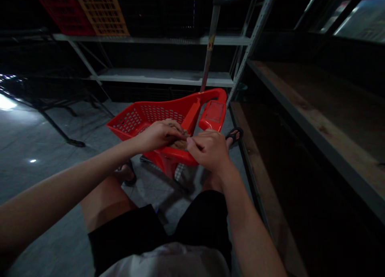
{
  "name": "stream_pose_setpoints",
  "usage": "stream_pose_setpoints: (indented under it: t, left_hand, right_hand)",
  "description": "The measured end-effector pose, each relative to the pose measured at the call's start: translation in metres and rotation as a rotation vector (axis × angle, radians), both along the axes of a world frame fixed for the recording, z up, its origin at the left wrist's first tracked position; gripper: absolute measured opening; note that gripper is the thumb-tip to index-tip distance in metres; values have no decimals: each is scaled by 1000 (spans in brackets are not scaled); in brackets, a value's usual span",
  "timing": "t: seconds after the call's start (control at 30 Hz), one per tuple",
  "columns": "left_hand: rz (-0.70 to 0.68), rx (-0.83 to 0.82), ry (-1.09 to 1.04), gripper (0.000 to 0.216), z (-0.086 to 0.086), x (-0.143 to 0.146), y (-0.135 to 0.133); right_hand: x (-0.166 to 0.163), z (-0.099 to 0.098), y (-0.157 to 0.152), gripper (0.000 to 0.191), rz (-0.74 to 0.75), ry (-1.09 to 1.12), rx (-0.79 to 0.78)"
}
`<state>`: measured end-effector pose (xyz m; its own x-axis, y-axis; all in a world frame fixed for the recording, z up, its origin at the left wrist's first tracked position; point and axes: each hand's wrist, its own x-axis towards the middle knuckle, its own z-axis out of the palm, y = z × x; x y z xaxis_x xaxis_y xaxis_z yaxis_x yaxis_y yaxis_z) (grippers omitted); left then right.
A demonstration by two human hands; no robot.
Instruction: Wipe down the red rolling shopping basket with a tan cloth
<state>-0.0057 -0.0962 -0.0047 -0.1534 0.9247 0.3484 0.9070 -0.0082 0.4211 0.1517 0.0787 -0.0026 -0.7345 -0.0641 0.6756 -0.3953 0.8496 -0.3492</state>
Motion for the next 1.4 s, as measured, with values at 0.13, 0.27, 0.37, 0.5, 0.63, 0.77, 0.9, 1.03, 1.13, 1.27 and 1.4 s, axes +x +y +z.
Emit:
stream_pose_setpoints:
  t: [0.13,0.27,0.37,0.5,0.63,0.77,0.9,1.03,1.13,1.27,1.4]
  left_hand:
    - [113,-1,127,30,-8,-38,47]
    - [142,-6,186,32,-13,-87,102]
    - [164,-3,198,35,-15,-121,138]
    - [225,-13,140,35,-16,-146,164]
    - [208,-37,153,32,-10,-137,150]
    - [131,-118,84,34,3,-95,91]
    - [141,12,-37,38,6,-25,23]
    - [455,393,-169,40,-12,57,1]
    - [500,543,-174,46,-30,99,9]
    - [515,533,-15,49,-63,92,-9]
    - [771,500,-102,45,-107,17,-71]
  right_hand:
    - [-9,-1,2,44,-31,-40,32]
    - [-16,-1,5,46,-29,-63,21]
    - [-24,0,12,47,-6,-68,-9]
    - [-40,2,32,46,-17,-100,-43]
    - [-58,2,56,48,-92,-169,-63]
    - [-69,5,68,51,-189,-247,-31]
    - [-69,19,50,43,-328,-431,112]
    - [-61,35,7,44,-542,-656,341]
    - [-49,41,-17,51,-597,-740,422]
    - [-31,41,-20,57,-595,-720,382]
    - [-21,41,-12,56,-575,-746,342]
